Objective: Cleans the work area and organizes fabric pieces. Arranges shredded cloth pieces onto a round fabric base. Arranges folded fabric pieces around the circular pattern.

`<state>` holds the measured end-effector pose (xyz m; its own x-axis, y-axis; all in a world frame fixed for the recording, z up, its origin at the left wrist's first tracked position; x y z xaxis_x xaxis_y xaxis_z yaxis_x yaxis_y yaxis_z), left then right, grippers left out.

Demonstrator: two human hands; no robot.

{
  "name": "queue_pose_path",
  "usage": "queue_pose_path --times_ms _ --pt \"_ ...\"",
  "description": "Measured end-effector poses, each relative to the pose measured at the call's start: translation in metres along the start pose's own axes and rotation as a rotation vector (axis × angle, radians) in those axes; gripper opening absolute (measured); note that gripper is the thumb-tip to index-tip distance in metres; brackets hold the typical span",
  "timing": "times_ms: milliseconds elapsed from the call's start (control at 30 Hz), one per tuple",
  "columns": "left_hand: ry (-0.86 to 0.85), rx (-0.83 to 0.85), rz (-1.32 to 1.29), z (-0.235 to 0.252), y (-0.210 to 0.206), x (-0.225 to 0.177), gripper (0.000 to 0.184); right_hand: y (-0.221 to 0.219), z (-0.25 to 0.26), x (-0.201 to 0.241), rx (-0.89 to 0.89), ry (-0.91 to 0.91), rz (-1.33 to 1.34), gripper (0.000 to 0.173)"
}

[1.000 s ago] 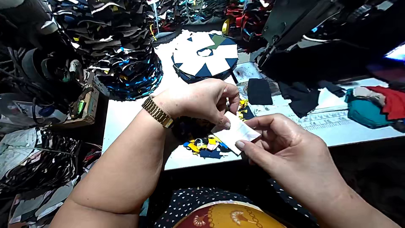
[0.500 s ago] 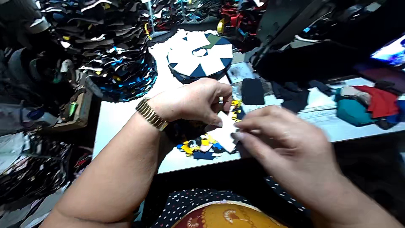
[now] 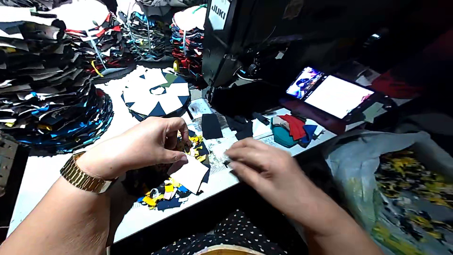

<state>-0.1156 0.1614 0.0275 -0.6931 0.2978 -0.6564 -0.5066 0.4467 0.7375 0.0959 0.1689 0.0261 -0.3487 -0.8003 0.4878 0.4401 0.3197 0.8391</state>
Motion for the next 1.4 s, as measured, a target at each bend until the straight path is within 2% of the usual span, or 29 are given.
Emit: queue_pose_path --times_ms 133,200,300,467,600,733,867,933,1000,1067,1233,1400 --pt "-0.041 -0.148 -0.034 -0.003 0.008 -0.006 0.026 0.066 -0.027 -0.052 -0.259 -0.296 -0.268 0.02" --pt "-0.065 -0.207 -0.018 -0.004 0.01 -0.004 0.021 0.082 -0.036 -0.074 -0.269 -0.452 -0.286 0.024" --pt "-0.101 -0.26 -0.013 -0.005 0.013 -0.004 0.018 0.081 -0.041 -0.099 -0.187 -0.6 -0.266 0.041" --pt "-0.113 -0.26 0.004 -0.005 0.012 -0.005 0.018 0.082 -0.046 -0.117 -0.204 -0.578 -0.173 0.024" --pt "-0.113 -0.248 0.016 -0.005 0.01 -0.006 0.02 0.079 -0.04 -0.108 -0.15 -0.537 -0.219 0.039" --pt "-0.101 -0.267 0.013 -0.007 0.012 -0.007 0.02 0.077 -0.033 -0.085 -0.199 -0.404 -0.332 0.029" --pt "-0.103 -0.267 0.024 -0.006 0.012 -0.007 0.02 0.074 -0.031 -0.104 -0.149 -0.459 -0.311 0.037" --pt "-0.1 -0.263 0.023 -0.005 0.011 -0.006 0.02 0.077 -0.03 -0.113 -0.157 -0.472 -0.297 0.028" --pt "-0.096 -0.258 0.028 -0.005 0.01 -0.006 0.02 0.084 -0.032 -0.119 -0.195 -0.505 -0.244 0.017" --pt "-0.095 -0.257 0.036 -0.004 0.011 -0.004 0.02 0.091 -0.035 -0.129 -0.224 -0.545 -0.143 0.014" --pt "-0.081 -0.269 0.069 -0.004 0.011 -0.002 0.021 0.1 -0.044 -0.151 -0.289 -0.61 0.082 0.022" --pt "-0.071 -0.265 0.07 -0.003 0.01 -0.001 0.021 0.103 -0.051 -0.164 -0.346 -0.54 0.224 0.01"
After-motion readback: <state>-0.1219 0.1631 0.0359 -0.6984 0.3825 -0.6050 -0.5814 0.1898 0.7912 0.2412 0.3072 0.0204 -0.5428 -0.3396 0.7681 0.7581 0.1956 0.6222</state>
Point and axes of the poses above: each hand's wrist, its own z-axis towards the middle knuckle, its own y-axis out of the back of the hand, x = y × z, the point moved 8 cm from there along z, towards the middle knuckle, and after that the axes turned 15 degrees about x, right-handed, at the moved point
